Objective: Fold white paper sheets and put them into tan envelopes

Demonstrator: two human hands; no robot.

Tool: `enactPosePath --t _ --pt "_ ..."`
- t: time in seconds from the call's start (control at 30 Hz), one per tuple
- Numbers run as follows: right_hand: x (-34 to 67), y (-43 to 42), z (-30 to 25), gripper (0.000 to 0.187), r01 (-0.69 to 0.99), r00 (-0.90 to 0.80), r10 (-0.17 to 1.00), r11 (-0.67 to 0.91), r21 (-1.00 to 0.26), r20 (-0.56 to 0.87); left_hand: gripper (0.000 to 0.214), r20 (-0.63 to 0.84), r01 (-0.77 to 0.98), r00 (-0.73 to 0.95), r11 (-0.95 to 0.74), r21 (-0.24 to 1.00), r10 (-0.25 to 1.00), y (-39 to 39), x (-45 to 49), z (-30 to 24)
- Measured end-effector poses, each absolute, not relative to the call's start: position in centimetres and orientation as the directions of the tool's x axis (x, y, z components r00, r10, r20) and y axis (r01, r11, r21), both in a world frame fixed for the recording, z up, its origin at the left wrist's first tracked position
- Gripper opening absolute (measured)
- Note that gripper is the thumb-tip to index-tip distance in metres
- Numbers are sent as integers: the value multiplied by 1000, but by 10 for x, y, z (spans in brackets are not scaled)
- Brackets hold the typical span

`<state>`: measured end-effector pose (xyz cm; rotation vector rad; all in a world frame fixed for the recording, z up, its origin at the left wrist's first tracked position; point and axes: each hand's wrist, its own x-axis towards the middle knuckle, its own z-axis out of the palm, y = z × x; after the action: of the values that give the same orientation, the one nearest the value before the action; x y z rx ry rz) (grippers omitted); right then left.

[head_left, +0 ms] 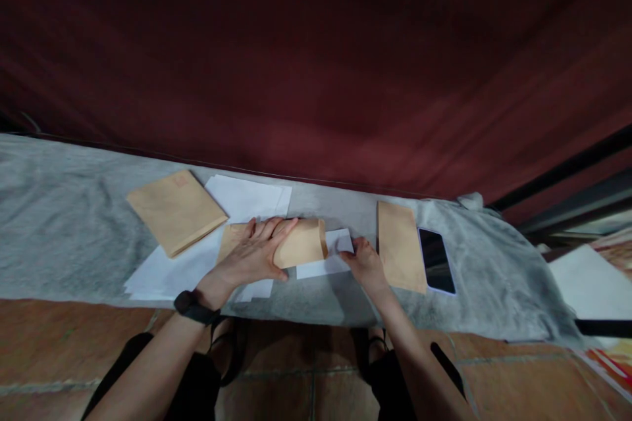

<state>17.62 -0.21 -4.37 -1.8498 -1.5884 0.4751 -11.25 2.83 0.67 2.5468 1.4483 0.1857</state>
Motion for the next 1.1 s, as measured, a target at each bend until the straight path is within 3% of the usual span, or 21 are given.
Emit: enactPosePath --t 0.13,0.33,0.43,0.7,1.1 --pt "190 5 -34 19 633 181 983 -104 -767 15 117 -16 832 514 -494 252 857 30 -120 3" --pt "212 15 -3 37 234 435 898 -45 -971 63 118 -1 833 508 -492 253 861 32 -124 -4" --pt "205 12 2 41 81 425 904 13 -997 46 120 17 834 500 -487 260 866 33 -123 -4" --pt "199 5 -6 41 282 283 957 -12 -959 71 120 62 854 448 -447 265 892 38 -121 -3" --pt "218 9 -8 33 207 142 986 -111 -972 -83 122 94 835 487 -495 239 868 40 -111 -1"
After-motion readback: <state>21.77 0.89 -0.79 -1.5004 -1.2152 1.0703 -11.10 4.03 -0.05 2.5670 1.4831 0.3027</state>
